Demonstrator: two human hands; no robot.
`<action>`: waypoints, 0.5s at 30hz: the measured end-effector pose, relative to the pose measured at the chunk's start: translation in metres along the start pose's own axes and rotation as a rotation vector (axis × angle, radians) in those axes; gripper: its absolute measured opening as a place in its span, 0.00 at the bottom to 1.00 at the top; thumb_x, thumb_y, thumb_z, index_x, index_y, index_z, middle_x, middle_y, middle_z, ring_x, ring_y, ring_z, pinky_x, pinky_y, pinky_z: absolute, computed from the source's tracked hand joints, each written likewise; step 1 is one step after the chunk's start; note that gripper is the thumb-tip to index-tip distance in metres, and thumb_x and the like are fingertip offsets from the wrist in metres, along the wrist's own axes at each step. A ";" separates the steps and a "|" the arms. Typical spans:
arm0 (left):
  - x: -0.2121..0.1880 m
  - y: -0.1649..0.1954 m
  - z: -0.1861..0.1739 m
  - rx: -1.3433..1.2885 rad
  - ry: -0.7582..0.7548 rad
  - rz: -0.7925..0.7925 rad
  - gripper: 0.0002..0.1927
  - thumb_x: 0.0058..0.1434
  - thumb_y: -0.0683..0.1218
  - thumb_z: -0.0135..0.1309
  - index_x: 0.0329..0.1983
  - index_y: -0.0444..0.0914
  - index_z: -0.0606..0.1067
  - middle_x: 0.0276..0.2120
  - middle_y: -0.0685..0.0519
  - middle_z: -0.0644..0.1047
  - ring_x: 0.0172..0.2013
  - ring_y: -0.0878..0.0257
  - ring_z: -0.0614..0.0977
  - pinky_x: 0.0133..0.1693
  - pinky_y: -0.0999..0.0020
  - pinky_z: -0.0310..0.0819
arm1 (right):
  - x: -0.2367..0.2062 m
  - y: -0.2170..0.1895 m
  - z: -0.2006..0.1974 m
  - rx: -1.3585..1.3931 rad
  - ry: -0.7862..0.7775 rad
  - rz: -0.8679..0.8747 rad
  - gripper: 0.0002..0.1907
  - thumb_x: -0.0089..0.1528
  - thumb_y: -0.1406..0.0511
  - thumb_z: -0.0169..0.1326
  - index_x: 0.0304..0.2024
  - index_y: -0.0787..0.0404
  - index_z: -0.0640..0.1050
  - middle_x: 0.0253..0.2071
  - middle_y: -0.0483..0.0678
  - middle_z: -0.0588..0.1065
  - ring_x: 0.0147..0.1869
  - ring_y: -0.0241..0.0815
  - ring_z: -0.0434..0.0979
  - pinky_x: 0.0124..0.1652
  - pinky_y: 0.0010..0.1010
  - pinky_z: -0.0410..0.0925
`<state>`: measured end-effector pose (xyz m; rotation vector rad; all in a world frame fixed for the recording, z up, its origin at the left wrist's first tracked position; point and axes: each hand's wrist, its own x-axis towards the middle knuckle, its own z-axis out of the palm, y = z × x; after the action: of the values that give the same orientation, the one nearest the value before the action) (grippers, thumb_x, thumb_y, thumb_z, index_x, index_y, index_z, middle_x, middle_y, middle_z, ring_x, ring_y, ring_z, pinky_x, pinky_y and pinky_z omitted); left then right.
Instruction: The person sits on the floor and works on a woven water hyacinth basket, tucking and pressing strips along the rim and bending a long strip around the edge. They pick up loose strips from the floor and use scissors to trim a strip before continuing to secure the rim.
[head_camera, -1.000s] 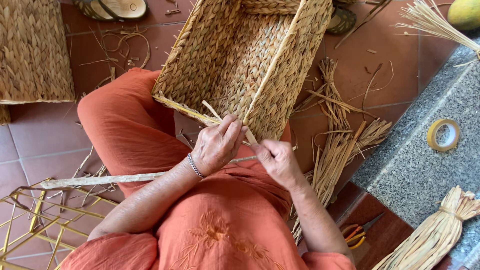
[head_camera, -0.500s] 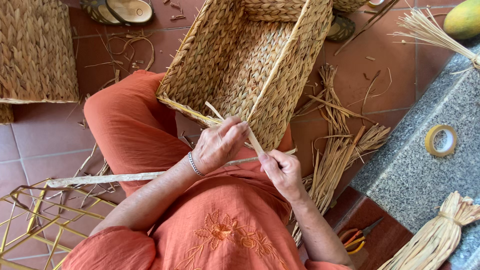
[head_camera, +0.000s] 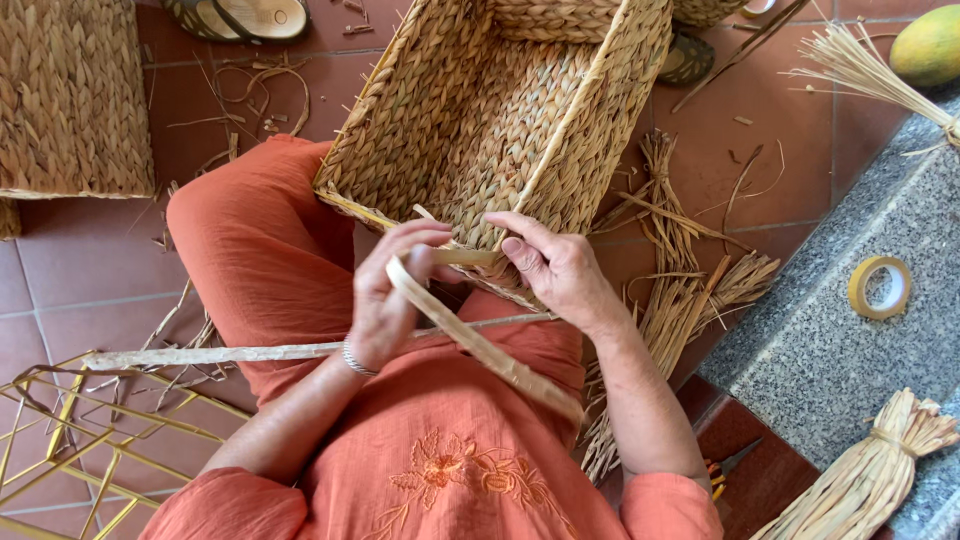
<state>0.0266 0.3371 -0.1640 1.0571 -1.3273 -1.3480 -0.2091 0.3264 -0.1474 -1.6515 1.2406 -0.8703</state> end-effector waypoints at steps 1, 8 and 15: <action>-0.002 -0.003 -0.006 -0.189 0.046 -0.126 0.15 0.76 0.48 0.47 0.54 0.34 0.77 0.55 0.48 0.75 0.38 0.61 0.85 0.42 0.69 0.80 | 0.003 0.002 -0.002 -0.013 -0.010 0.027 0.15 0.69 0.60 0.55 0.57 0.57 0.78 0.22 0.40 0.73 0.26 0.26 0.71 0.27 0.23 0.67; 0.009 -0.002 -0.084 -0.494 0.339 -0.256 0.15 0.80 0.47 0.47 0.51 0.29 0.77 0.40 0.46 0.80 0.35 0.61 0.82 0.42 0.66 0.82 | 0.008 0.010 0.002 0.042 -0.050 0.225 0.10 0.64 0.59 0.63 0.43 0.55 0.81 0.17 0.36 0.71 0.23 0.23 0.63 0.26 0.23 0.60; 0.031 -0.006 -0.138 -0.208 0.487 0.014 0.21 0.69 0.36 0.56 0.63 0.36 0.67 0.36 0.53 0.79 0.34 0.67 0.81 0.38 0.73 0.81 | -0.017 0.039 0.032 -0.051 0.169 -0.042 0.22 0.67 0.57 0.58 0.61 0.57 0.73 0.21 0.37 0.69 0.24 0.24 0.69 0.27 0.20 0.69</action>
<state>0.1557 0.2797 -0.1751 1.1363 -0.8153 -1.0972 -0.1992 0.3455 -0.1958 -1.6772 1.3563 -1.0300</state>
